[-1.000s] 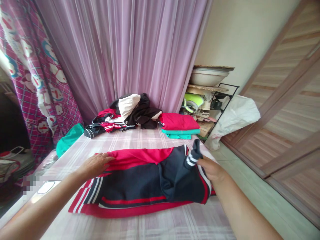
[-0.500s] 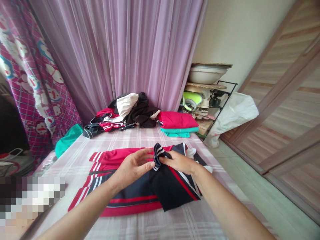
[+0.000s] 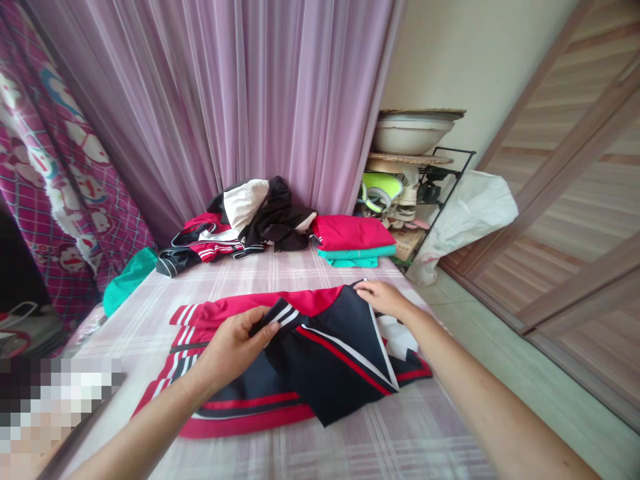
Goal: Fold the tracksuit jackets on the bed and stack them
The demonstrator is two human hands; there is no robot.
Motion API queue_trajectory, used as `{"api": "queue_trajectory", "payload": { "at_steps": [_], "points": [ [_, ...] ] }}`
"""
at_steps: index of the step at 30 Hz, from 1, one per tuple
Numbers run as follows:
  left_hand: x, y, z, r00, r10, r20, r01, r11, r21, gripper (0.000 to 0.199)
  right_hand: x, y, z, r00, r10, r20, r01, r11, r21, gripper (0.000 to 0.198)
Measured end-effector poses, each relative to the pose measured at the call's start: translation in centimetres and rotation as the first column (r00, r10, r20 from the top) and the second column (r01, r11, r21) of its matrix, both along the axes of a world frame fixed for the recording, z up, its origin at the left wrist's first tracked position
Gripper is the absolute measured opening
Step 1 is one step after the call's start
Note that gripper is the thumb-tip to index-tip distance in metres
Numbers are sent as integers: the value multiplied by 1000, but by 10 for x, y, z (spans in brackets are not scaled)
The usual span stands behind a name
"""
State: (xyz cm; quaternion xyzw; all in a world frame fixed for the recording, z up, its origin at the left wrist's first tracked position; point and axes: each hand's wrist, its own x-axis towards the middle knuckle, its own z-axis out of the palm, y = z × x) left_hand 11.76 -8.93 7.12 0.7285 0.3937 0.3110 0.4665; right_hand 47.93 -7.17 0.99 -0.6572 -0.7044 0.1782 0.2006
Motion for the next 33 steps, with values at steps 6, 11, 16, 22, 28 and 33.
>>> {"api": "queue_trajectory", "payload": {
  "at_steps": [6, 11, 16, 22, 28, 33],
  "points": [
    [-33, 4, 10, 980, 191, 50, -187, 979, -81, 53, 37, -16, -32, 945, 62, 321, -47, 997, -53, 39],
    [-48, 17, 21, 955, 296, 26, -294, 954, -63, 56, 31, -22, -23, 951, 200, 234, -176, 977, -120, 58],
    [-65, 32, 30, 923, 379, 72, -381, 925, 16, 49, 30, -27, -20, 972, 179, 151, -147, 968, -203, 29],
    [-98, 67, -1, 871, 489, -41, -490, 871, -34, 52, 24, -9, -21, 988, 80, 133, -77, 997, -33, 37],
    [-128, 95, -71, 769, 460, -445, -495, 868, 41, 78, 10, 9, -29, 955, -100, 280, 99, 995, 20, 30],
    [-127, 87, -68, 517, 548, -658, -336, 837, 433, 70, -14, 9, -22, 889, -174, 423, 129, 983, 133, 30]
  ]
}}
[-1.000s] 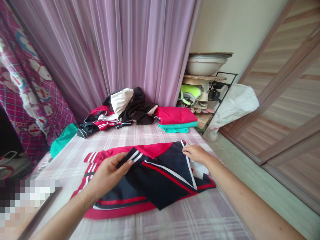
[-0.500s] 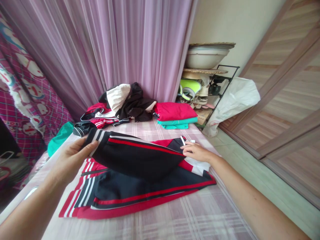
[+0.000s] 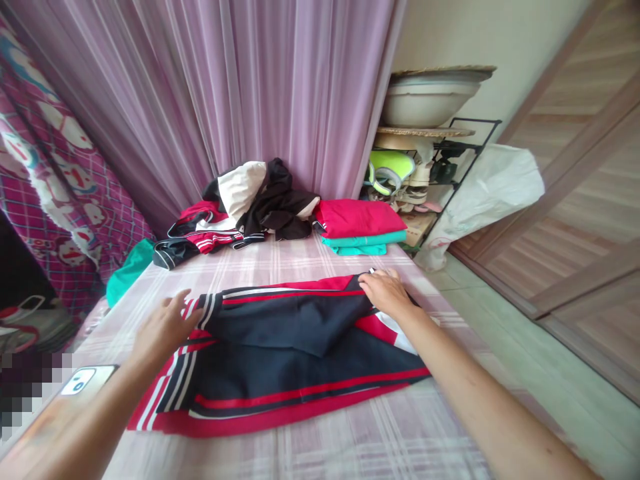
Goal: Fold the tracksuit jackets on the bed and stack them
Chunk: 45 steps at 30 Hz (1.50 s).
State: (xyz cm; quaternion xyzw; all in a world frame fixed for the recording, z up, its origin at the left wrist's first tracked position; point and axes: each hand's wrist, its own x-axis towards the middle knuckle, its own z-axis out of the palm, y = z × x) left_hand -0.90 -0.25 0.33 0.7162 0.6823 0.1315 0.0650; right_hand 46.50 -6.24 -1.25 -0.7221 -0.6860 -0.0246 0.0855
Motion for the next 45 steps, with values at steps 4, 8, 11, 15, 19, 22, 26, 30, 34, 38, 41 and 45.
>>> {"api": "queue_trajectory", "payload": {
  "at_steps": [4, 8, 11, 15, 19, 22, 26, 30, 34, 38, 41, 45],
  "points": [
    [44, -11, 11, 947, -271, -175, 304, 931, 204, 55, -74, 0, 14, 973, 145, -177, -113, 977, 179, 44],
    [87, -12, -17, 898, -334, -286, 370, 925, 81, 55, -158, -4, 1, 852, 448, -271, -452, 891, 50, 53],
    [95, -12, -41, 904, -300, -305, 324, 945, 30, 63, -169, -5, -16, 848, 462, -259, -503, 855, -124, 57],
    [91, -12, -47, 904, -310, -294, 335, 941, 40, 64, -111, -5, -26, 935, 295, -196, -337, 911, -237, 59],
    [90, -13, -44, 908, -314, -276, 338, 940, 41, 64, -43, -10, -30, 1000, -15, -23, 8, 959, -282, 58],
    [91, -13, -45, 915, -314, -255, 335, 941, 43, 65, -25, -11, -28, 990, -129, 61, 141, 950, -279, 57],
    [92, -12, -47, 921, -313, -233, 328, 944, 28, 67, -59, -7, -14, 983, -181, 26, 183, 960, -211, 56],
    [92, -11, -47, 920, -309, -243, 319, 948, 5, 68, -121, -16, -4, 991, 13, -132, -17, 999, -28, 56],
    [92, -13, -44, 920, -315, -232, 321, 947, -10, 67, -142, -39, -19, 966, 200, -163, -223, 965, -138, 57],
    [91, -15, -42, 921, -322, -217, 325, 945, -26, 68, -121, -52, -35, 994, 61, -88, -76, 982, -172, 56],
    [92, -14, -41, 928, -318, -192, 316, 948, -41, 68, -110, -54, -38, 998, 45, -51, -52, 986, -156, 55],
    [92, -14, -35, 946, -308, -99, 300, 950, -86, 67, -112, -55, -39, 998, 44, -34, -48, 989, -140, 55]
  ]
}}
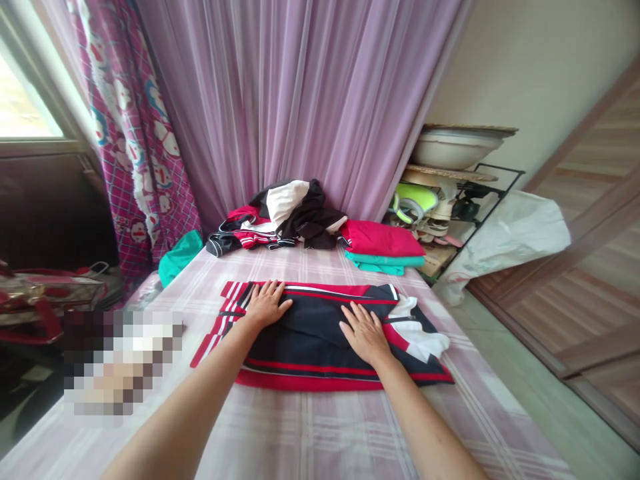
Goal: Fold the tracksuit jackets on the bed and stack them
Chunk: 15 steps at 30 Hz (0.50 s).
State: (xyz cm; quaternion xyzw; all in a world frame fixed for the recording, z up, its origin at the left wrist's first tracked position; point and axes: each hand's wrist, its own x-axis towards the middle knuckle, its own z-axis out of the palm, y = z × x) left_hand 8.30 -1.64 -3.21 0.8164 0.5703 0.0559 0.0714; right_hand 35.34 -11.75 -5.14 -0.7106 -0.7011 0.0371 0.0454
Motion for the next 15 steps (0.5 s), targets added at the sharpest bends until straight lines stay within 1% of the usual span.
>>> {"api": "queue_trajectory", "payload": {
  "at_steps": [2, 4, 6, 7, 8, 11, 15],
  "points": [
    [-6, -6, 3, 1000, 14, 23, -14, 1000, 4, 65, -1, 0, -2, 1000, 3, 6, -3, 1000, 7, 54],
    [-18, -16, 2, 1000, 29, 11, -30, 997, 77, 64, -1, 0, -4, 1000, -1, 13, 0, 1000, 15, 54],
    [-34, -29, -2, 998, 60, -13, -57, 985, 160, 63, -1, 1, -4, 1000, -12, 14, 12, 1000, 4, 54],
    [-42, -34, -6, 996, 85, -21, -80, 980, 181, 63, -2, 1, -4, 1000, -17, 12, 17, 1000, -7, 54],
    [-50, -39, -10, 993, 112, -23, -106, 978, 179, 62, -2, 1, -2, 1000, -20, 8, 20, 1000, -19, 54],
    [-66, -46, -19, 986, 168, -9, -165, 979, 121, 61, -3, 0, 3, 1000, -18, -5, 17, 999, -45, 54],
    [-68, -44, -23, 983, 183, -9, -181, 979, 89, 62, 2, -10, 6, 999, -31, -10, 30, 998, -58, 55]
  ]
}}
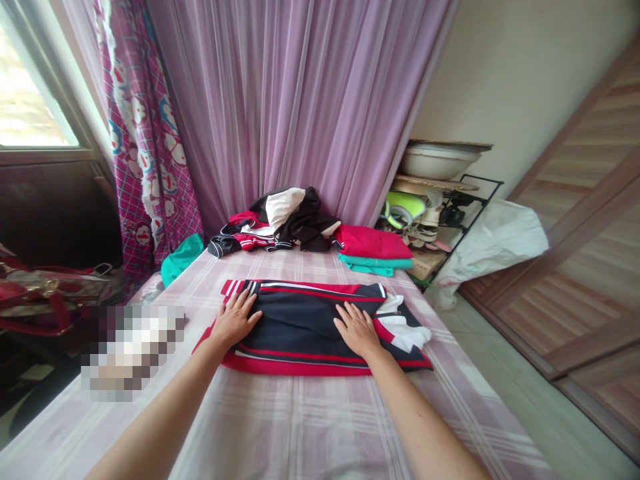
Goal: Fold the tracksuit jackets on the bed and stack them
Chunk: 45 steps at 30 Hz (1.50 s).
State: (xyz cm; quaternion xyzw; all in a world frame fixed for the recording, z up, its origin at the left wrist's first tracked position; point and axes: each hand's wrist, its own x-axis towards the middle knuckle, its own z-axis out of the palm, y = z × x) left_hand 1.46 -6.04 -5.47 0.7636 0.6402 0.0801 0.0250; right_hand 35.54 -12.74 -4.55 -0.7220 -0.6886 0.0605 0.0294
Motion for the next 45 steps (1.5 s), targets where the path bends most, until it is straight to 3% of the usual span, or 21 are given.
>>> {"api": "queue_trajectory", "payload": {
  "at_steps": [9, 23, 34, 45],
  "points": [
    [3, -1, 7, 1000, 14, 9, -13, 999, -41, 63, 14, -24, -10, 998, -48, 28, 44, 991, 130, 52],
    [-5, -13, -8, 999, 22, 38, -24, 999, 42, 59, 20, -24, -15, 999, 3, 34, -8, 990, 143, 52],
    [1, -23, 6, 997, 24, 72, -24, 1000, 6, 60, 19, -23, -20, 998, -24, 63, 14, 990, 141, 52],
    [3, -27, 6, 995, 24, 95, -24, 1000, 1, 60, 30, -17, -38, 993, 14, 118, -42, 971, 233, 51]
  ]
}}
